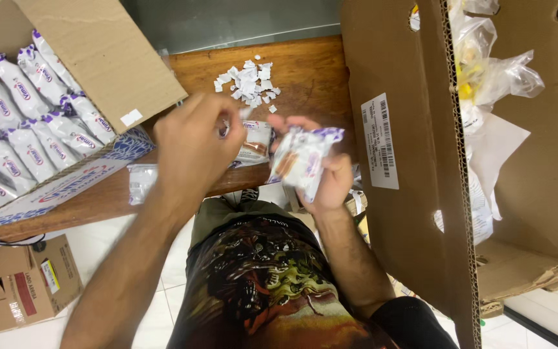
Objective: The person labels small packaged goods by hand and with a pricing gun, then places them into a cardboard box.
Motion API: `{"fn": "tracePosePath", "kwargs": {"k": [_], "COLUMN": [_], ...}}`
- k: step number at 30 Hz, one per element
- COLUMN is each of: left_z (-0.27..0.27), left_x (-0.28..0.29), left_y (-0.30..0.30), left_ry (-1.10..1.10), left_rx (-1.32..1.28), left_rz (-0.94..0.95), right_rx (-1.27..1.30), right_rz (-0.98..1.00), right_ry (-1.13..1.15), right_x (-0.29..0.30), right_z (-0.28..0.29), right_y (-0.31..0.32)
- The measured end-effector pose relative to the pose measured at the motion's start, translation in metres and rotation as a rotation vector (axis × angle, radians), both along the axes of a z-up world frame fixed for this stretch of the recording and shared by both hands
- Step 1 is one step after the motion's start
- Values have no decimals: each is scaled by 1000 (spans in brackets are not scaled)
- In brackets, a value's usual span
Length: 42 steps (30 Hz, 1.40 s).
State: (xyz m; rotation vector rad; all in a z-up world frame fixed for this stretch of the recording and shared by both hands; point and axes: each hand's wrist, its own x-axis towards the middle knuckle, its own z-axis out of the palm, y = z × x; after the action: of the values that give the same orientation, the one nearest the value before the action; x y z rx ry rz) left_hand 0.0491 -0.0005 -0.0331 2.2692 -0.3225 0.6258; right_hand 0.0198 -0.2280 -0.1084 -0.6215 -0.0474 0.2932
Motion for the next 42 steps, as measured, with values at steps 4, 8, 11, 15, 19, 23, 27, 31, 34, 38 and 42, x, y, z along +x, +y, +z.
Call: {"fn": "tracePosePath", "kwargs": {"k": [4, 8, 11, 15, 19, 23, 27, 31, 34, 38, 42], "left_z": [-16, -24, -3, -31, -41, -62, -36, -48, -50, -38, -36], "left_x": [50, 93, 117, 126, 135, 139, 134, 136, 137, 132, 133], "left_y": [-14, -29, -42, -37, -35, -34, -38, -38, -36, -32, -36], "left_ry": [120, 443, 950, 702, 715, 441, 522, 587, 633, 582, 676], "left_rx": [172, 220, 399, 448, 420, 329, 332, 424, 455, 366, 396], "left_rz": [-26, -136, -58, -117, -138, -141, -125, -207, -174, -149, -104], "right_rx": [-30, -62, -118, -132, -161, -158, -188, -198, -184, -219, -196], "right_rz": [-82, -112, -108, -106, -96, -81, -87, -86, -85, -80, -72], "right_ry": [34, 38, 23, 25, 9, 1, -1, -29, -30, -44, -34], "right_x": [1, 0, -4, -5, -2, -4, -5, -6, -6, -5, -6], "right_z": [20, 22, 22, 18, 18, 16, 17, 16, 15, 19, 17], "right_y": [-13, -25, -28, -28, -27, -28, -27, -29, -28, -26, -26]}}
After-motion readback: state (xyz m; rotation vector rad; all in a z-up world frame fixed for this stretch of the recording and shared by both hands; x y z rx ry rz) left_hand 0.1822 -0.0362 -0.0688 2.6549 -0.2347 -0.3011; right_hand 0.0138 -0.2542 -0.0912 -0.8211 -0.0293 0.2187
